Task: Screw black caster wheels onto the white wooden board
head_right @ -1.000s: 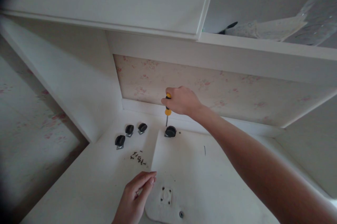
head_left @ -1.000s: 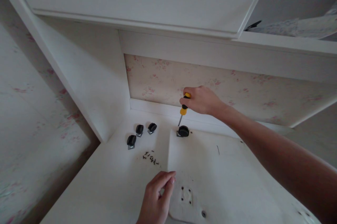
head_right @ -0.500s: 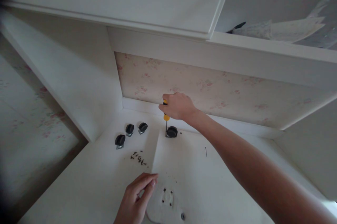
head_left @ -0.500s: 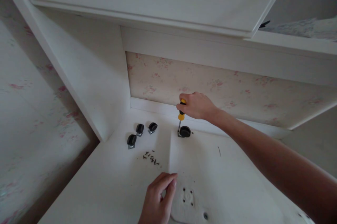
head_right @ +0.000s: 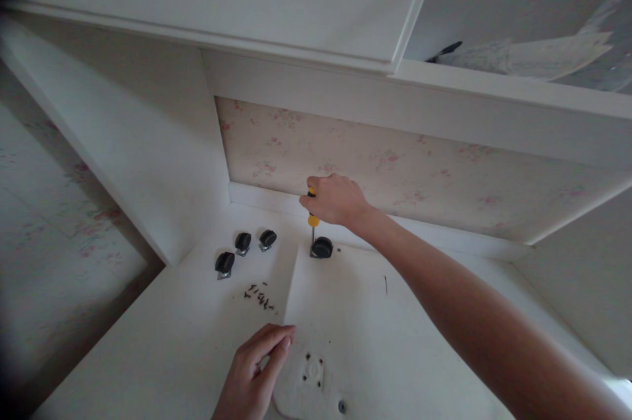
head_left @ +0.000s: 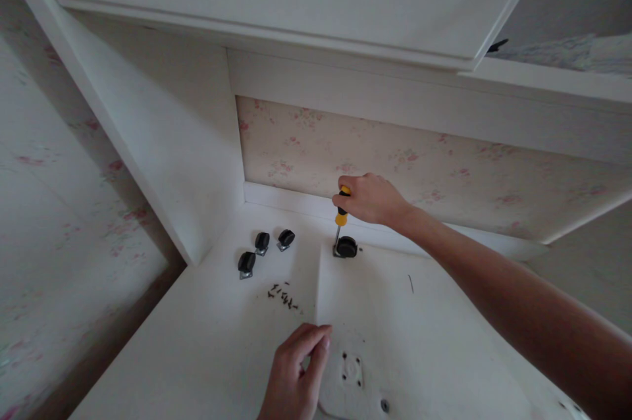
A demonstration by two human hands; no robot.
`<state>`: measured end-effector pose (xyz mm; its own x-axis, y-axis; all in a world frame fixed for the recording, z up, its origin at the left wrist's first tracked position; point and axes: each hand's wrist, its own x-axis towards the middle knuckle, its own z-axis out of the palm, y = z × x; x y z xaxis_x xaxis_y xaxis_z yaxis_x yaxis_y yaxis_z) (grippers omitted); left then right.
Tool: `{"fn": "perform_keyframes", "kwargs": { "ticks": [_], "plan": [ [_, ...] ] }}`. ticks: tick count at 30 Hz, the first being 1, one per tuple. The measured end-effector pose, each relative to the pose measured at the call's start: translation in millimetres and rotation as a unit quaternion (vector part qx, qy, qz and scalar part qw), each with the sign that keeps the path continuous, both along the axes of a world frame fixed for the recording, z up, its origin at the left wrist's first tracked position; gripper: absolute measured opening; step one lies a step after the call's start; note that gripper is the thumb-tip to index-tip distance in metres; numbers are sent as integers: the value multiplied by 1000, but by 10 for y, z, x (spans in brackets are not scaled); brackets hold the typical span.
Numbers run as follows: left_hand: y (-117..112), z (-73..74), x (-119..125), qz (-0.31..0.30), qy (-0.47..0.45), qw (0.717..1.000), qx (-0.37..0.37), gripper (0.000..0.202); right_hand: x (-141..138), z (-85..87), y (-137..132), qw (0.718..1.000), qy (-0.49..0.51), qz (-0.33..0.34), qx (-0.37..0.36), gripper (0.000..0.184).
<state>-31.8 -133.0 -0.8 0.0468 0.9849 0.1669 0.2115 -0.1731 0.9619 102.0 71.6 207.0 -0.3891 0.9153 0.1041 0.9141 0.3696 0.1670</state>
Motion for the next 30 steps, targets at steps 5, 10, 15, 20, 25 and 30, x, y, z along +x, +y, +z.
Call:
{"fn": "perform_keyframes", "kwargs": {
  "ticks": [5, 10, 15, 20, 25, 30],
  "plan": [
    [3, -10, 4, -2, 3, 1000, 0, 30, -2, 3, -2, 1000, 2, -5, 2, 38],
    [10, 15, 2, 0, 3, 1000, 2, 30, -7, 9, 0, 1000, 6, -12, 2, 38],
    [3, 26, 2, 4, 0, 1000, 1, 30, 10, 24, 12, 1000, 12, -22, -4, 39],
    [6, 18, 2, 4, 1, 1000, -4, 31, 31, 40, 44, 999, 15, -30, -15, 39],
    [10, 34, 3, 6, -1, 1000, -4, 31, 42, 42, 49, 999, 16, -30, -15, 37],
    [-3, 51, 7, 11, 1, 1000, -2, 29, 34, 46, 47, 999, 16, -28, -15, 37]
  ]
}}
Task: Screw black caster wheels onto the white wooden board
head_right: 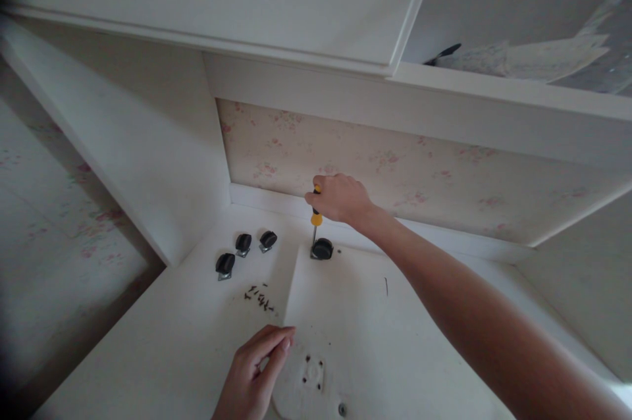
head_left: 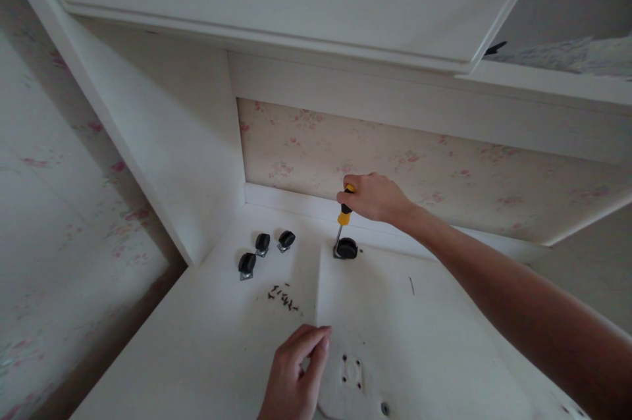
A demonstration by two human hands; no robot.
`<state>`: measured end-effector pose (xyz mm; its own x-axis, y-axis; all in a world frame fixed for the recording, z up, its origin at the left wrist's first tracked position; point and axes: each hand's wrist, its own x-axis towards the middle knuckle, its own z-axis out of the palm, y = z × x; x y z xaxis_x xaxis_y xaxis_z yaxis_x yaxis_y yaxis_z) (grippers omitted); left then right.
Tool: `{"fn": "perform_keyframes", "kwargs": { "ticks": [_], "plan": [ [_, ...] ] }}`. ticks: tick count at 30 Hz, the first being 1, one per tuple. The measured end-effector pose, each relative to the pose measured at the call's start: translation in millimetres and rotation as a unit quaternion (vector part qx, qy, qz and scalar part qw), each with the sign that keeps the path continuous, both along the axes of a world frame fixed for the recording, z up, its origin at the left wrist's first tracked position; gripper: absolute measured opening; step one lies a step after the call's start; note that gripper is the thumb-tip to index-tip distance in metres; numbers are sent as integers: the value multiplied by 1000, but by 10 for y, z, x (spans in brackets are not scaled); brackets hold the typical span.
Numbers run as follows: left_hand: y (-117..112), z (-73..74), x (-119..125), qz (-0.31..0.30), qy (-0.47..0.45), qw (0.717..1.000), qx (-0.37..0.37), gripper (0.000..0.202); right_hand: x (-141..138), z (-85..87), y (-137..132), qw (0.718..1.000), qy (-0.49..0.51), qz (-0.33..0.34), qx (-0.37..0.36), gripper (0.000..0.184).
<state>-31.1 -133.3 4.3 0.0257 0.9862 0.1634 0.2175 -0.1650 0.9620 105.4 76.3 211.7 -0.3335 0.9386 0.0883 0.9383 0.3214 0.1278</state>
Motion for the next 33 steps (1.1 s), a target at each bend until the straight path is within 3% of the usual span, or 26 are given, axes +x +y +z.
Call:
{"fn": "perform_keyframes", "kwargs": {
  "ticks": [22, 28, 33],
  "plan": [
    [16, -25, 3, -3, 0, 1000, -1, 33, -9, 34, -17, 999, -29, 12, -33, 39],
    [23, 2, 12, 1, -9, 1000, 5, 30, -2, 85, 0, 996, -46, 28, -74, 58],
    [18, 3, 14, 9, -14, 1000, 6, 29, -15, 147, -22, 992, -60, 48, -103, 53]
  ]
}}
